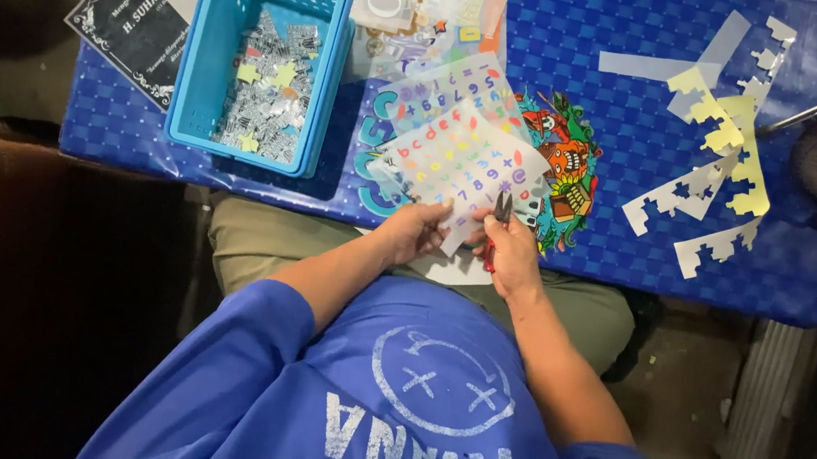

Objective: Cutting individual numeric and alphabetic stickers from a sheet using scissors

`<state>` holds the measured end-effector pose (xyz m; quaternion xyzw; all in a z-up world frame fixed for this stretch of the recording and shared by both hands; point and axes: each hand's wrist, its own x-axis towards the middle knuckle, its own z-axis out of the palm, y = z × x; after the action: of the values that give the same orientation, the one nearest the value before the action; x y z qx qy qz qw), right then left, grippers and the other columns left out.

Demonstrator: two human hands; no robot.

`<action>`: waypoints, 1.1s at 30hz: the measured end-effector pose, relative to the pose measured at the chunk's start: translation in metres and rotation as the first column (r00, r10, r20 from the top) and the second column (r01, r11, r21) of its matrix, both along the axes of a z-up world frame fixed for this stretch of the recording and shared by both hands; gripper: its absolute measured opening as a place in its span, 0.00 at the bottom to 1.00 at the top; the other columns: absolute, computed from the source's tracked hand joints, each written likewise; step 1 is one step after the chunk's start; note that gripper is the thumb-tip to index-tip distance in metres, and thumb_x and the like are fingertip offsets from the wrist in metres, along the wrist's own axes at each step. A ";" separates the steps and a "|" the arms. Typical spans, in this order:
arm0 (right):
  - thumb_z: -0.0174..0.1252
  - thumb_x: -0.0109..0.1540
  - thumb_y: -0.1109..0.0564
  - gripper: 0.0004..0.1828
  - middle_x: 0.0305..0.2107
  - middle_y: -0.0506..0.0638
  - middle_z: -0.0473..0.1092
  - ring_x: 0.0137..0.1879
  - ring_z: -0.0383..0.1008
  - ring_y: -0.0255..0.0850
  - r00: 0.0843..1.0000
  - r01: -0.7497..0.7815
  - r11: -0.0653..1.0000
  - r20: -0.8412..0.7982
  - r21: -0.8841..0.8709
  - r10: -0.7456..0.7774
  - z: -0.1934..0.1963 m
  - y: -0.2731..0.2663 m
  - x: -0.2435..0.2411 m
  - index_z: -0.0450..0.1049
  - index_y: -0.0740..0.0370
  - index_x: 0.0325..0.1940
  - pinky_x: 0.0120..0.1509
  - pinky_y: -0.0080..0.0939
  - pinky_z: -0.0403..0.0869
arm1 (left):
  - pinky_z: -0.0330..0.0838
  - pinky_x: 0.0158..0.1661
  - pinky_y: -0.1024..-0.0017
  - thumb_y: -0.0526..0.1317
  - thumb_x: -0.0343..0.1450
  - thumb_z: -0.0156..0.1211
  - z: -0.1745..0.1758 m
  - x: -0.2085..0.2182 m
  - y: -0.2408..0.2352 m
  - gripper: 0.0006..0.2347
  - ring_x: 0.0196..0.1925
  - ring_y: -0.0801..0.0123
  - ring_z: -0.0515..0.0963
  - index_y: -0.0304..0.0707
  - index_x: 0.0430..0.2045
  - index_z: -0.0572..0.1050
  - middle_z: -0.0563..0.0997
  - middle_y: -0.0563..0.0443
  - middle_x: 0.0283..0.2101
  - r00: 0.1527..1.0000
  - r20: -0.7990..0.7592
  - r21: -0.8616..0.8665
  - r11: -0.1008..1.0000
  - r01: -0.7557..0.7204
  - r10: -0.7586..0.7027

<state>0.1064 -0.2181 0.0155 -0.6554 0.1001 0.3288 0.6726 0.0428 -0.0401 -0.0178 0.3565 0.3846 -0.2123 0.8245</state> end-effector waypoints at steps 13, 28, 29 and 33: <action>0.54 0.67 0.54 0.09 0.16 0.60 0.73 0.15 0.69 0.39 0.998 -0.068 0.981 -0.025 -0.180 0.065 0.008 0.003 0.010 0.78 0.59 0.44 0.11 0.29 0.61 | 0.63 0.18 0.75 0.51 0.71 0.64 -0.048 -0.006 -0.019 0.14 0.18 0.69 0.73 0.38 0.26 0.76 0.78 0.48 0.23 0.991 0.125 -0.062 0.997 -0.039 0.047; 0.49 0.68 0.50 0.16 0.21 0.52 0.72 0.20 0.70 0.38 0.984 -0.022 0.995 -0.179 -0.096 0.004 0.043 0.009 -0.035 0.78 0.60 0.49 0.18 0.34 0.71 | 0.77 0.34 0.54 0.41 0.72 0.56 -0.059 0.018 -0.025 0.09 0.28 0.50 0.83 0.38 0.24 0.77 0.80 0.39 0.24 0.828 0.154 0.899 0.425 0.109 -0.539; 0.48 0.69 0.47 0.17 0.19 0.52 0.71 0.19 0.70 0.38 0.974 -0.006 0.994 -0.228 -0.109 -0.019 0.046 0.010 -0.036 0.77 0.61 0.41 0.18 0.33 0.69 | 0.78 0.34 0.55 0.42 0.72 0.57 -0.051 0.016 -0.026 0.09 0.28 0.51 0.83 0.36 0.25 0.77 0.80 0.38 0.24 0.879 0.186 0.824 0.558 0.105 -0.440; 0.50 0.69 0.48 0.17 0.22 0.54 0.71 0.22 0.72 0.41 0.943 0.072 0.993 -0.318 -0.094 -0.099 0.044 0.015 -0.036 0.74 0.63 0.38 0.22 0.36 0.72 | 0.81 0.32 0.55 0.43 0.72 0.62 -0.017 0.012 -0.026 0.13 0.29 0.52 0.83 0.28 0.26 0.77 0.80 0.35 0.26 0.980 0.173 0.510 0.860 -0.002 -0.100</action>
<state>0.0708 -0.2034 0.0591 -0.6147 0.2502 0.3974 0.6337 0.0553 -0.0660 -0.0351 0.5898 0.3356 -0.0888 0.7291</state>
